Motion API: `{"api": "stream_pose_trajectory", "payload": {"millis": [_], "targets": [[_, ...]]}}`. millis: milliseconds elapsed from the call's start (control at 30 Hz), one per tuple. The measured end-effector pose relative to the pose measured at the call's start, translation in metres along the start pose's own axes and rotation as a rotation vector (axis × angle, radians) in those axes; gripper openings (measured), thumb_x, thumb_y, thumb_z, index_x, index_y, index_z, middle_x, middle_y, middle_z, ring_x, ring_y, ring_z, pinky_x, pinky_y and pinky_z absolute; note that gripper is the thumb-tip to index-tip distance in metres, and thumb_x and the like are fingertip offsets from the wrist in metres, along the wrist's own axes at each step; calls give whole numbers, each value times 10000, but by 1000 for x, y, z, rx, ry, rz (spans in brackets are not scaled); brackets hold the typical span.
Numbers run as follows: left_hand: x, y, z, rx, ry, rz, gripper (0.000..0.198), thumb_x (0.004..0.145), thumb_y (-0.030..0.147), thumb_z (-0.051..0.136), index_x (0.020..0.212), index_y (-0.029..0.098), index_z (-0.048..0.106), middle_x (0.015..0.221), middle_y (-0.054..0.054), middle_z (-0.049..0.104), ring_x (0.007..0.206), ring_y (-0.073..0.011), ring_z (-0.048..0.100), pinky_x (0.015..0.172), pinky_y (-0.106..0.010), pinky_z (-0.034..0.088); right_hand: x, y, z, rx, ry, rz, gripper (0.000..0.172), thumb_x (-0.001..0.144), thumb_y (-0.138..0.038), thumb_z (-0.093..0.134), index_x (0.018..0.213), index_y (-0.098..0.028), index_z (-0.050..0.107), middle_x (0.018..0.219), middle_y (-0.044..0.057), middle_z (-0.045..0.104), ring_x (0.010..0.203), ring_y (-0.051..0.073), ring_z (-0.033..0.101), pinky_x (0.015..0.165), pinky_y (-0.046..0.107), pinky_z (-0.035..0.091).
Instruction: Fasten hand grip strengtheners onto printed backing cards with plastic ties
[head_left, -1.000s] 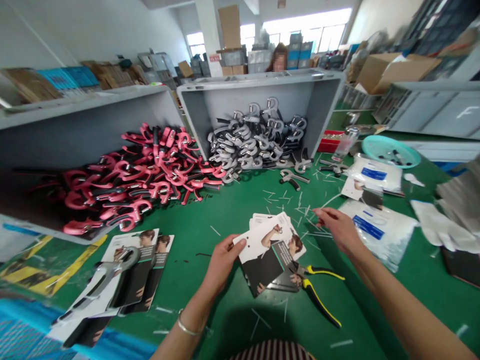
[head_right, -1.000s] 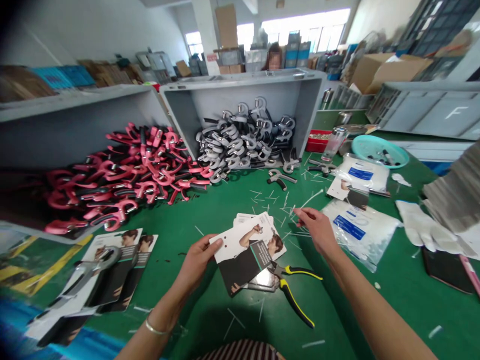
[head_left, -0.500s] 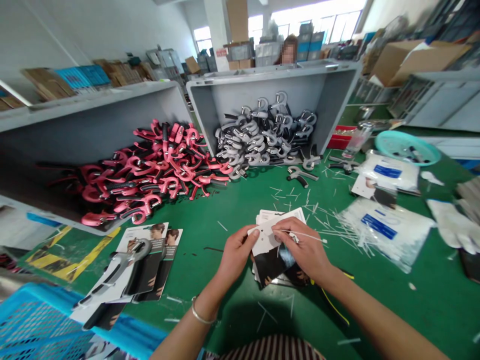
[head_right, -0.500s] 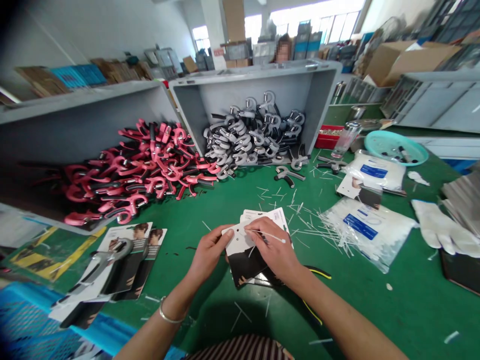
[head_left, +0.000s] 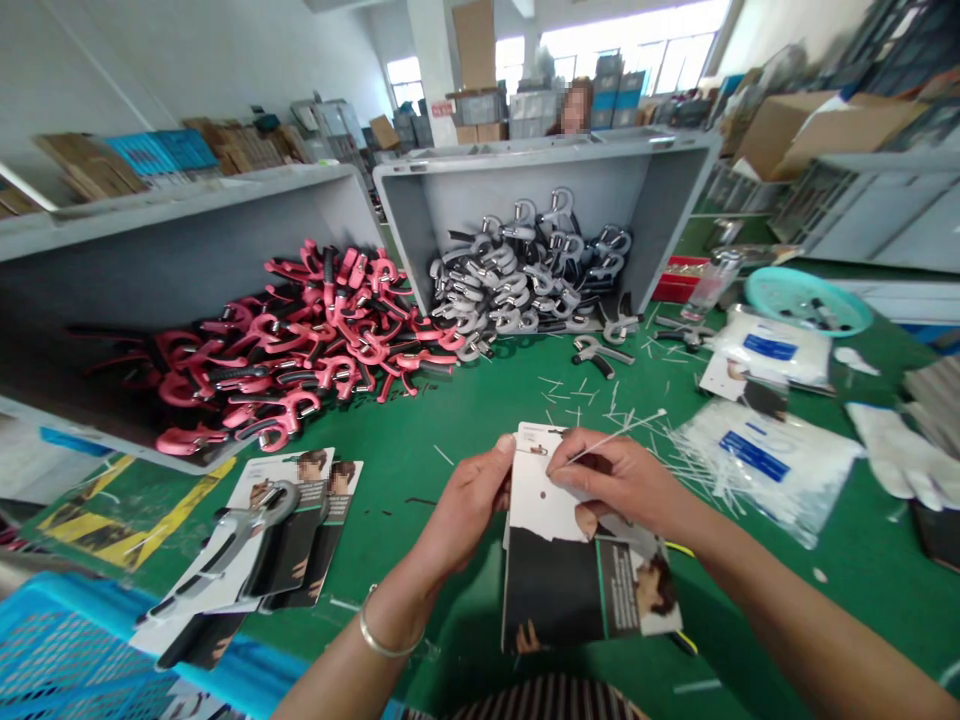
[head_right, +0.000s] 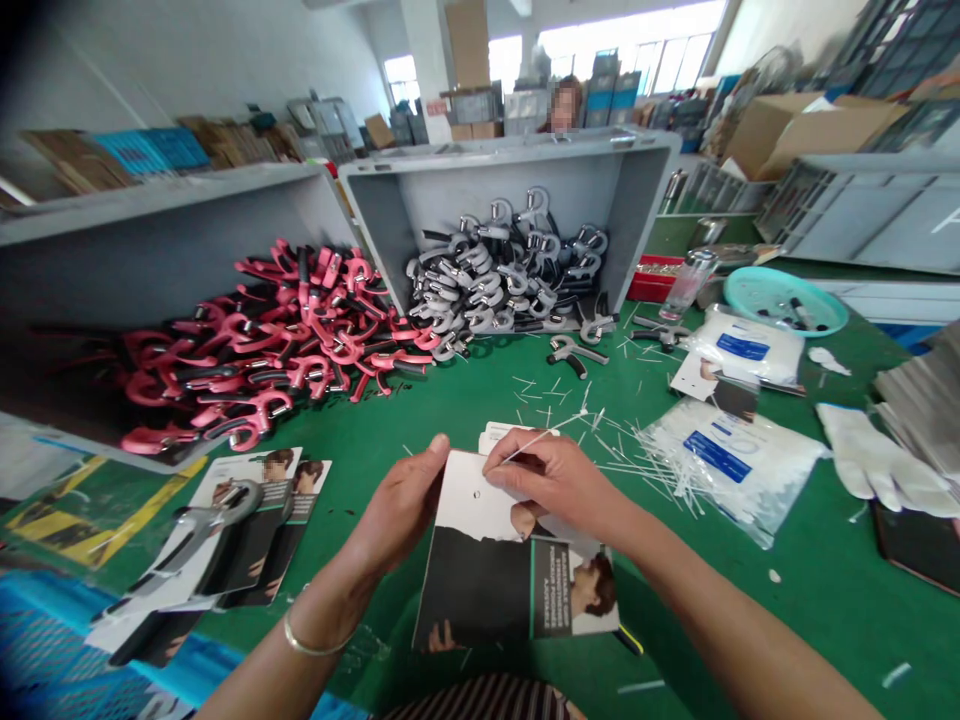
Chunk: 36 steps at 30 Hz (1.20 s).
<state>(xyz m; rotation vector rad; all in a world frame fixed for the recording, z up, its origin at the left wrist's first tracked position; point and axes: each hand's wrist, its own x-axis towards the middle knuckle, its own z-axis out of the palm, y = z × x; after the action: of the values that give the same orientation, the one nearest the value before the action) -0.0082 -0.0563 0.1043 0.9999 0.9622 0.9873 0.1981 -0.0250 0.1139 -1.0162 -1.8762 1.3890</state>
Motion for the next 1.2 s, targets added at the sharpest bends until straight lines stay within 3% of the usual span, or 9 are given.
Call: {"api": "stream_pose_trajectory", "payload": {"millis": [167, 267, 400, 500, 600, 833, 933, 1033, 1200], "targets": [[0, -49, -1, -110, 48, -64, 334, 802, 450, 695, 923, 139, 707, 771, -30, 693, 666, -139, 595, 634, -231, 451, -11, 41, 15, 166, 77, 144, 243, 837, -428, 681, 851, -187, 657, 762, -8, 589, 642, 108, 511, 581, 233, 386], [-2, -64, -1, -48, 53, -17, 269, 702, 334, 797, 863, 162, 666, 786, 4, 677, 689, -125, 587, 664, -220, 453, -15, 50, 23, 222, 48, 194, 254, 822, -434, 686, 841, -183, 653, 713, -17, 568, 622, 109, 481, 564, 233, 357], [-16, -64, -13, 234, 77, 50, 153, 752, 260, 746, 751, 157, 632, 684, 35, 594, 641, -96, 516, 629, -189, 402, -17, 52, 26, 204, 57, 214, 244, 805, -423, 695, 817, -182, 664, 707, -22, 565, 633, 117, 475, 603, 244, 361], [-36, -61, -27, 376, -60, -17, 132, 855, 260, 640, 784, 154, 672, 733, 8, 603, 696, -111, 547, 669, -200, 420, -19, 60, 26, 217, 50, 234, 250, 792, -427, 706, 812, -178, 683, 746, -9, 594, 695, 135, 516, 657, 254, 378], [-52, -61, -33, 326, -169, -39, 145, 887, 278, 610, 940, 178, 701, 925, -38, 648, 856, -159, 606, 805, -256, 463, -18, 67, 29, 313, 42, 266, 270, 774, -445, 723, 815, -181, 687, 775, -2, 616, 728, 144, 539, 689, 260, 394], [-46, -72, -21, 363, 166, 214, 101, 847, 267, 667, 817, 188, 722, 909, -53, 630, 885, -177, 598, 766, -254, 473, -15, 69, 39, 530, 49, 323, 291, 743, -439, 772, 832, -175, 689, 775, -2, 633, 687, 126, 543, 665, 260, 410], [-42, -73, -12, 226, 206, 186, 94, 834, 287, 680, 840, 196, 703, 848, -32, 628, 780, -154, 607, 670, -231, 481, -18, 68, 40, 612, 61, 367, 293, 723, -415, 794, 832, -168, 679, 746, -12, 636, 638, 113, 541, 629, 251, 407], [-39, -74, -5, 158, 223, 185, 93, 823, 273, 692, 876, 198, 686, 814, -14, 628, 746, -142, 608, 703, -233, 488, -19, 68, 43, 639, 88, 401, 318, 699, -411, 811, 845, -163, 676, 746, -9, 649, 645, 117, 561, 629, 249, 417], [-36, -77, -3, 339, 143, 326, 94, 863, 212, 618, 843, 199, 710, 894, -42, 636, 852, -170, 596, 791, -254, 467, -18, 66, 43, 646, 103, 378, 329, 711, -437, 795, 855, -173, 660, 742, -16, 634, 620, 115, 549, 611, 251, 420]]}}
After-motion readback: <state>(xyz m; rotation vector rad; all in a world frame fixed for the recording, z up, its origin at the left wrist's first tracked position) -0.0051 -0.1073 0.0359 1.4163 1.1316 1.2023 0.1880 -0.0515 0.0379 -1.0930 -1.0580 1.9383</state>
